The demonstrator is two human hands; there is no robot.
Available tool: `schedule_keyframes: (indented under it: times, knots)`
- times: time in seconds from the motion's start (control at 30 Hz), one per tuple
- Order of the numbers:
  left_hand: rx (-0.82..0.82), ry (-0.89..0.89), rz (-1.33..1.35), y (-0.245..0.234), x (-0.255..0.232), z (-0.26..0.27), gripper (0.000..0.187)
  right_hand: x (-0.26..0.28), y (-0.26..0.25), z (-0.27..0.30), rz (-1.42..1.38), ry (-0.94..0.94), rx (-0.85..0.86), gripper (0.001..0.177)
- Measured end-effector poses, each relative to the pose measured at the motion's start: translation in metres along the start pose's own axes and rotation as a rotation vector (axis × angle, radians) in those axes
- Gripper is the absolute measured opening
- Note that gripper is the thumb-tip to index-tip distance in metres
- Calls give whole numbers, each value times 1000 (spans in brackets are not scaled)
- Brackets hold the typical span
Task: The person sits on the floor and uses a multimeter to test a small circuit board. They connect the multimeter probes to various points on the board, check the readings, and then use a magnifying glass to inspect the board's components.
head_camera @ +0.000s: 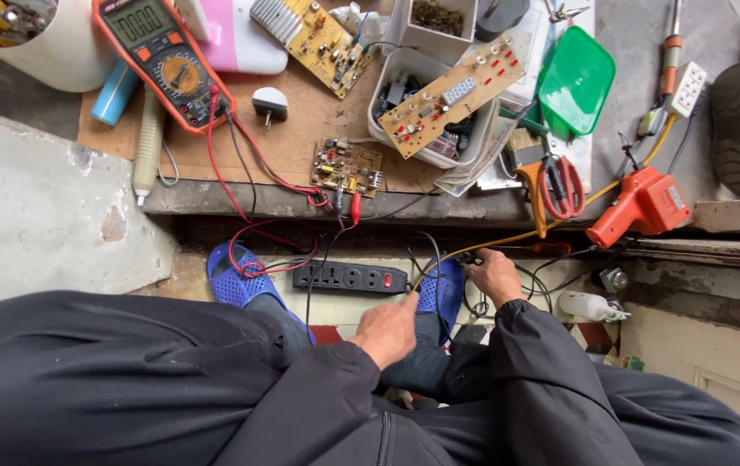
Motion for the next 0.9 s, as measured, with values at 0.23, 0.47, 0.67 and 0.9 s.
schedule_keyframes:
  times: [0.23,0.47,0.67,0.9]
  knots:
    - [30,84,67,24,-11,-10,74,-32,-7,-8,89,34,3,42]
    - [-87,225,124,57,-1,-44,83,61,-100,149,-195,-75,-252,44]
    - [-20,117,57,40,-18,-31,69,179,-43,217,-229,-525,-108,30]
    - [-170,-228,237,39,-12,-7,48,143,67,102,355,-536,-45,25]
Point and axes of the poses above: each hand's wrist, its own z-axis away from the middle knuckle, its own y-axis out of the palm, x = y × z, the point moved 5 cm from there along -z, towards the middle knuckle, and after that the axes turned 5 degrees about x, right-handed, at the moved point
